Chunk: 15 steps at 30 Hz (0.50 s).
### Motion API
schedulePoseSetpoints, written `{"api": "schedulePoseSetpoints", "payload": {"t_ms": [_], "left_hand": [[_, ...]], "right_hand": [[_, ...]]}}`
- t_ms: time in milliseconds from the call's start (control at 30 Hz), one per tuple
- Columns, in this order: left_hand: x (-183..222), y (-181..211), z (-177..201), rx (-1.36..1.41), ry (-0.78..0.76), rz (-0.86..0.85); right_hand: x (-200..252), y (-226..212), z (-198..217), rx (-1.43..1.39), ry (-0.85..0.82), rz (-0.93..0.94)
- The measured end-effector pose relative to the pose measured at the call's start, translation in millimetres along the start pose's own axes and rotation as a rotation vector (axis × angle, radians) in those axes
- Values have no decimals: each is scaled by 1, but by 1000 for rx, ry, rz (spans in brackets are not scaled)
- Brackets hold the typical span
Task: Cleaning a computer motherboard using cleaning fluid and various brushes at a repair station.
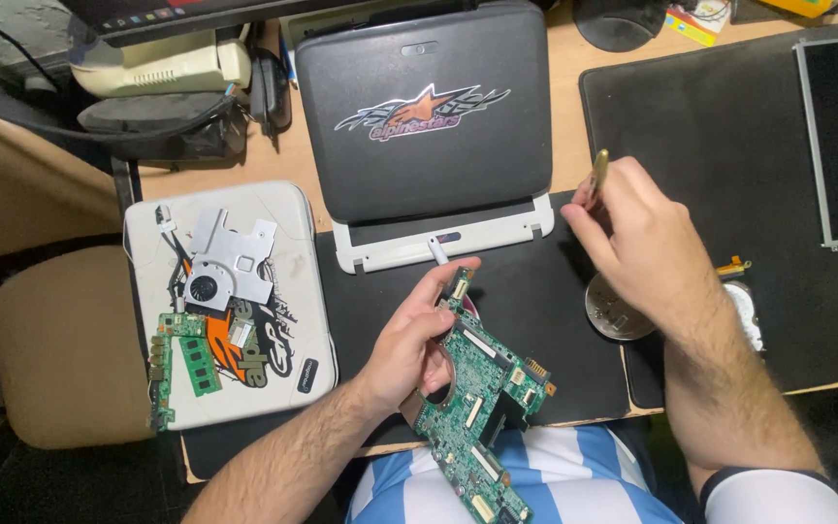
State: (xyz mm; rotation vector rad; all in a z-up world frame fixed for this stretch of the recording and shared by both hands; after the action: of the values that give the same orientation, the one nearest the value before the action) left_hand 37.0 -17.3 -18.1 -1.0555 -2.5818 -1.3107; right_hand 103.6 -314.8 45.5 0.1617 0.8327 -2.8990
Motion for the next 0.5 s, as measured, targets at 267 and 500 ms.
{"api": "schedulePoseSetpoints", "payload": {"t_ms": [267, 500], "left_hand": [[-3, 1, -3, -3, 25, 22], [-2, -5, -3, -23, -41, -24]], "right_hand": [[25, -28, -6, -781, 57, 98], [36, -54, -20, -782, -79, 301]]}}
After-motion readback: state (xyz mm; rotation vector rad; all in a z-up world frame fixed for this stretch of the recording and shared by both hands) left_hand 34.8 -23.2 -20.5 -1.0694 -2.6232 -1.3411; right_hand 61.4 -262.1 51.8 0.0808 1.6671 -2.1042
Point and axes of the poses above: each hand's wrist, its own x-axis away from the middle knuckle, its own z-axis out of the back of the hand, y = z × x, the point moved 4 cm from there along -x, towards the middle knuckle, and after that the axes turned 5 degrees about -z, right-handed, at the moved point
